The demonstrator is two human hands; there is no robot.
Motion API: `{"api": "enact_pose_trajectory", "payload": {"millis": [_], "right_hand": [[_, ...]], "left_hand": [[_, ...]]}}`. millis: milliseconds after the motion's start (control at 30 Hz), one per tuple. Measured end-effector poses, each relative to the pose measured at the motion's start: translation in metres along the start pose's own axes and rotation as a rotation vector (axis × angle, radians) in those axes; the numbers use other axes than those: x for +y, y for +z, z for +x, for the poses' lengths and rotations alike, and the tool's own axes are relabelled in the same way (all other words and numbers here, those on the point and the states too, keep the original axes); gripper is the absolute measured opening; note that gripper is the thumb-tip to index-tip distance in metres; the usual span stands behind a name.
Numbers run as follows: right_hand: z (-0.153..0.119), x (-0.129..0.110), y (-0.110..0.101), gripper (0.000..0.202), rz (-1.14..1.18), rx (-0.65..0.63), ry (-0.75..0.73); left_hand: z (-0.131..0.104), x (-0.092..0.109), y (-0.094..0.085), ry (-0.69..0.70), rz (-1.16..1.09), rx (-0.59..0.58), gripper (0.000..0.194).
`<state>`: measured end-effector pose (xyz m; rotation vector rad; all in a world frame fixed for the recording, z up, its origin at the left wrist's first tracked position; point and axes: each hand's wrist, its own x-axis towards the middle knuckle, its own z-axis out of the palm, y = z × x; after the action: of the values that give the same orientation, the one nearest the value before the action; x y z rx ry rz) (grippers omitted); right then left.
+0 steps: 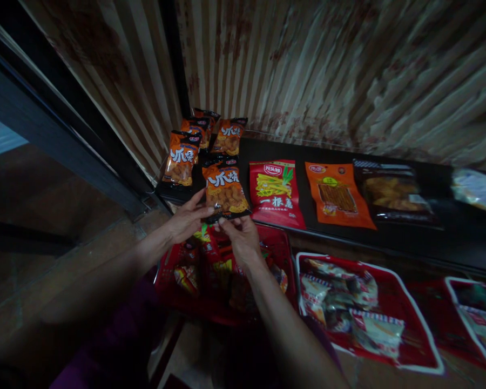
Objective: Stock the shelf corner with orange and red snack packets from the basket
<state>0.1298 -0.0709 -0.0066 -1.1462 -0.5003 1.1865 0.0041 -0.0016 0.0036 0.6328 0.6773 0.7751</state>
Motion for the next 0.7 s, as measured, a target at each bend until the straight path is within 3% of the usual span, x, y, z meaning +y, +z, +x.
{"api": "enact_pose_trajectory", "payload": {"millis": [133,467,700], "right_hand": [[0.002,0.002,-0.001,0.038,-0.018,-0.005,0.003],[0.001,0.005,-0.002,0.033,-0.047,-0.069,0.036],[0.003,-0.002,-0.011,0.03,-0.021,0.02,-0.007]], "left_hand": [[0.0,-0.003,-0.007,-0.009,0.01,-0.059,0.087],[-0.003,-0.002,-0.007,-0.013,0.028,-0.043,0.097],[-0.002,-0.001,-0.009,0.01,0.04,-0.044,0.093]]}}
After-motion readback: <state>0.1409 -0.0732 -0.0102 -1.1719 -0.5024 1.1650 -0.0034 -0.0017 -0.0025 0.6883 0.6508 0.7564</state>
